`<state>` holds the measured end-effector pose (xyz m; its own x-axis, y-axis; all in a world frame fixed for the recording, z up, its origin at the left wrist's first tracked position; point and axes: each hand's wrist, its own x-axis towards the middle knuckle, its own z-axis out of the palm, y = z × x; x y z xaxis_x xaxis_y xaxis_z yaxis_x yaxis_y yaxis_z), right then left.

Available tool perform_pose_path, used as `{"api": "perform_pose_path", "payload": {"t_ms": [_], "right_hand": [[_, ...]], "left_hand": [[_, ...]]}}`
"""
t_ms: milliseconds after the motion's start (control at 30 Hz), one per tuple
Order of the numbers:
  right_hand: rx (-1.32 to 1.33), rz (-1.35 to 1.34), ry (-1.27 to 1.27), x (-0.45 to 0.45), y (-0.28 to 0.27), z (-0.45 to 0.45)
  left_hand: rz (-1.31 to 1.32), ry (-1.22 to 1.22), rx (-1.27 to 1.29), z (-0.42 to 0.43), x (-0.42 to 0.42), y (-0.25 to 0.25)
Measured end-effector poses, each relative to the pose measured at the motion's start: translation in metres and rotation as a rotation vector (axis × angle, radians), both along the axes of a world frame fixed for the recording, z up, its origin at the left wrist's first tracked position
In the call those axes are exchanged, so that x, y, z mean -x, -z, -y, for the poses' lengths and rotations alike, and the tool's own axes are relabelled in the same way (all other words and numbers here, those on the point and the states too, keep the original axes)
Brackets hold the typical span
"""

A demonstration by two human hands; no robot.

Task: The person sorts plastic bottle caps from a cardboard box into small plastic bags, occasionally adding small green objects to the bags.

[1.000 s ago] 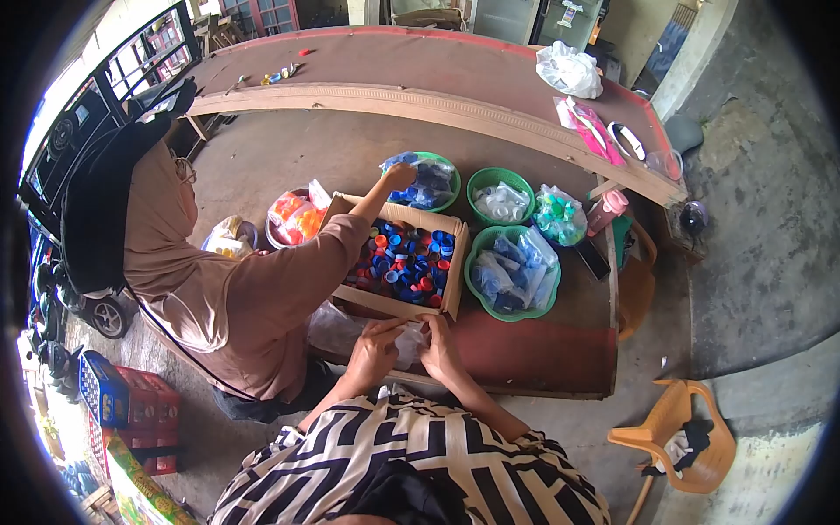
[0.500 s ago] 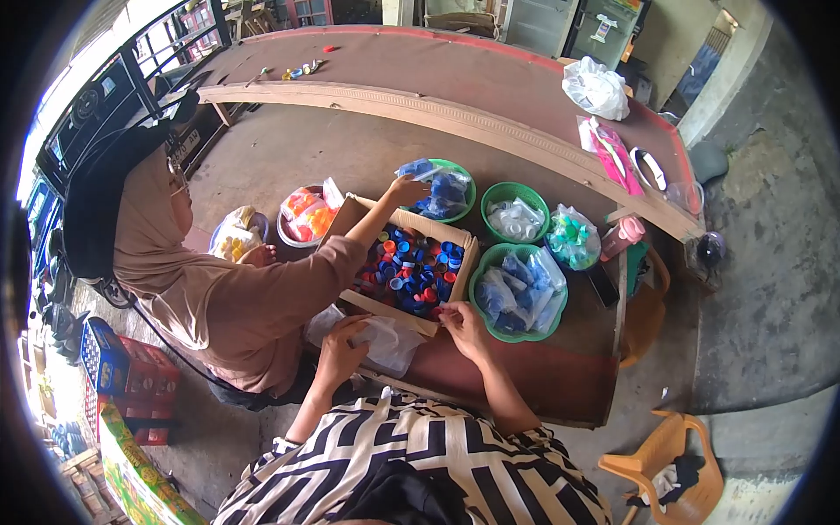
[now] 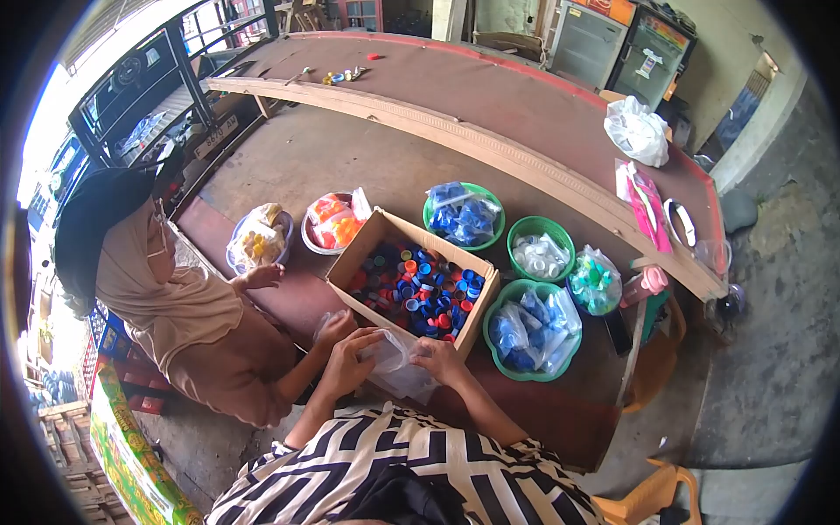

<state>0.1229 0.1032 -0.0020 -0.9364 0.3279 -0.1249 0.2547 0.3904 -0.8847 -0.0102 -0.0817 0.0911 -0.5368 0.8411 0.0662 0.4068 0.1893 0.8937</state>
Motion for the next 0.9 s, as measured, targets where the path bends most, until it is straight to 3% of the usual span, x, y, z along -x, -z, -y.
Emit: {"api": "perform_pose_path", "payload": {"t_ms": [167, 267, 333, 533, 667, 733, 900], "right_hand": [[0.03, -0.083, 0.021, -0.008, 0.01, 0.002], [-0.032, 0.055, -0.086, -0.014, -0.005, 0.005], [-0.297, -0.228, -0.077, -0.017, -0.013, 0.013], [-0.023, -0.381, 0.007, -0.022, -0.066, 0.035], [-0.08, -0.386, 0.038, -0.022, -0.071, 0.046], [-0.046, -0.24, 0.174, -0.023, -0.069, 0.051], [-0.171, -0.339, 0.335, -0.023, -0.06, 0.07]], "left_hand": [[0.06, -0.003, 0.027, 0.007, 0.005, 0.006], [0.038, 0.03, 0.035, 0.006, 0.003, 0.003], [0.0, 0.053, 0.016, 0.004, 0.003, 0.004], [-0.18, 0.144, -0.134, -0.006, -0.01, 0.019], [-0.209, 0.185, -0.188, -0.01, -0.016, 0.035], [-0.274, 0.164, -0.197, -0.007, -0.016, 0.035], [-0.445, 0.042, -0.172, 0.002, -0.031, 0.017]]}}
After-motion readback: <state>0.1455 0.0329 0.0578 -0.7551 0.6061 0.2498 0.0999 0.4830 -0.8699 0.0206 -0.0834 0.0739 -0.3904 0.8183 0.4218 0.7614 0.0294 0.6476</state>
